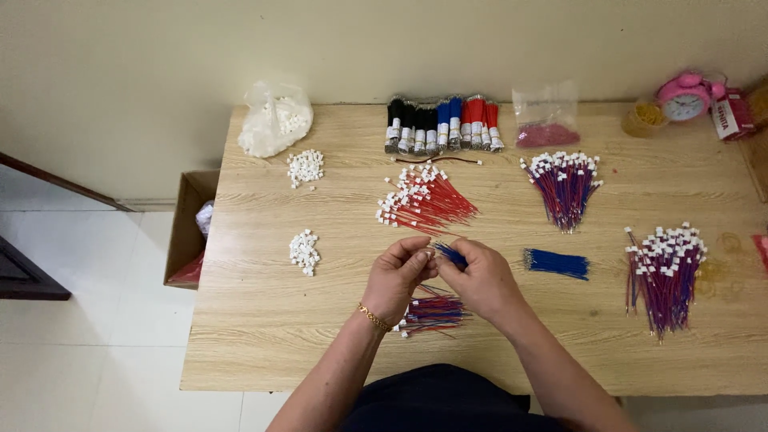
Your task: Assembling electrical wires by attaching small white connectors to the ends of blue wires
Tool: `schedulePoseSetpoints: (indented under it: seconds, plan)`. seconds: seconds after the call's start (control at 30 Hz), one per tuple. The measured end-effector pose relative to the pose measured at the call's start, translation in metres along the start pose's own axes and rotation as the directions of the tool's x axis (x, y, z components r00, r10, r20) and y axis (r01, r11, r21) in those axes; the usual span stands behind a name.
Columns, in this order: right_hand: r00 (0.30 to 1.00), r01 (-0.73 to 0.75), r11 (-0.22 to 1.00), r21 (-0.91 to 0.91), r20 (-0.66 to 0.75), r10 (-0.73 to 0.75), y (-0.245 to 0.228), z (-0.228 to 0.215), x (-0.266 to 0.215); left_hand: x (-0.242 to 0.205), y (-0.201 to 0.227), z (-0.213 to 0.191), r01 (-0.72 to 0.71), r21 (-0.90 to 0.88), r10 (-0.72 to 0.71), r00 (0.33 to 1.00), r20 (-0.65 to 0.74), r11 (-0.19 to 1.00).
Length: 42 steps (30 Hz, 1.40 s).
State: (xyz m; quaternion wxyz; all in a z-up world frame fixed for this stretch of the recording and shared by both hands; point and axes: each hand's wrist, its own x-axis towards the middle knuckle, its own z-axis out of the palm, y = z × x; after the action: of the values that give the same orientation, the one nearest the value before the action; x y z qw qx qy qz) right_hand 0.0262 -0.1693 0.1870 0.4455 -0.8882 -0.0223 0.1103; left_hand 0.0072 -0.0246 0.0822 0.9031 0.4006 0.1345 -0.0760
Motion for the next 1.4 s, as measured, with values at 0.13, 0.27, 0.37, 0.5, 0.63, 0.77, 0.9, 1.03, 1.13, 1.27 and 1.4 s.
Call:
schedulePoseSetpoints:
  seconds: [0.13, 0.27, 0.37, 0.5, 0.63, 0.77, 0.9, 1.03, 1.13, 1.27, 1.4]
  plan:
    - [1.000, 0.002, 0.999, 0.037, 0.003, -0.002, 0.013, 0.008, 0.009, -0.001, -0.002, 0.000, 0.002, 0.037, -0.001, 1.000, -0.027, 0.999]
    - [0.996, 0.011, 0.999, -0.050, 0.094, -0.007, 0.023, 0.017, 0.011, 0.001, -0.015, -0.018, 0.026, 0.165, -0.016, 0.998, -0.060, 0.986]
    - [0.990, -0.013, 0.999, -0.034, 0.138, 0.018, 0.044, 0.028, 0.014, 0.010, -0.025, -0.040, 0.037, 0.385, 0.002, 0.995, -0.100, 0.922]
    - [0.991, -0.124, 0.988, 0.092, 0.056, 0.119, 0.039, 0.012, 0.008, 0.020, -0.040, -0.081, 0.094, 0.938, 0.052, 0.992, -0.118, 0.334]
    - [0.993, -0.078, 0.965, 0.251, -0.070, 0.098, 0.143, 0.023, 0.045, 0.040, -0.049, -0.088, -0.049, 0.998, 0.280, 0.958, 0.061, -0.048]
    - [0.984, -0.126, 0.948, 0.292, -0.086, 0.157, 0.141, 0.017, 0.047, 0.086, -0.047, -0.085, -0.101, 0.992, 0.370, 0.921, 0.123, -0.078]
    - [0.980, -0.139, 0.958, 0.251, -0.103, 0.169, 0.143, 0.022, 0.045, 0.121, -0.037, -0.073, -0.016, 0.992, 0.360, 0.931, 0.060, -0.125]
    - [0.986, -0.126, 0.959, 0.254, -0.073, 0.149, 0.142, 0.014, 0.048, 0.137, -0.039, -0.083, 0.017, 0.971, 0.337, 0.939, 0.067, -0.240]
    - [0.981, -0.182, 0.965, 0.187, -0.026, 0.190, 0.130, 0.012, 0.047, 0.143, -0.052, -0.105, -0.011, 0.979, 0.355, 0.931, 0.085, -0.205]
    - [0.982, -0.174, 0.940, 0.293, -0.024, 0.189, 0.121, 0.019, 0.054, 0.146, -0.056, -0.116, -0.179, 0.964, 0.349, 0.906, 0.241, -0.199]
    - [0.995, -0.094, 0.929, 0.358, -0.001, 0.101, 0.107, 0.017, 0.060, 0.137, -0.045, -0.113, -0.169, 0.954, 0.313, 0.918, 0.244, -0.248]
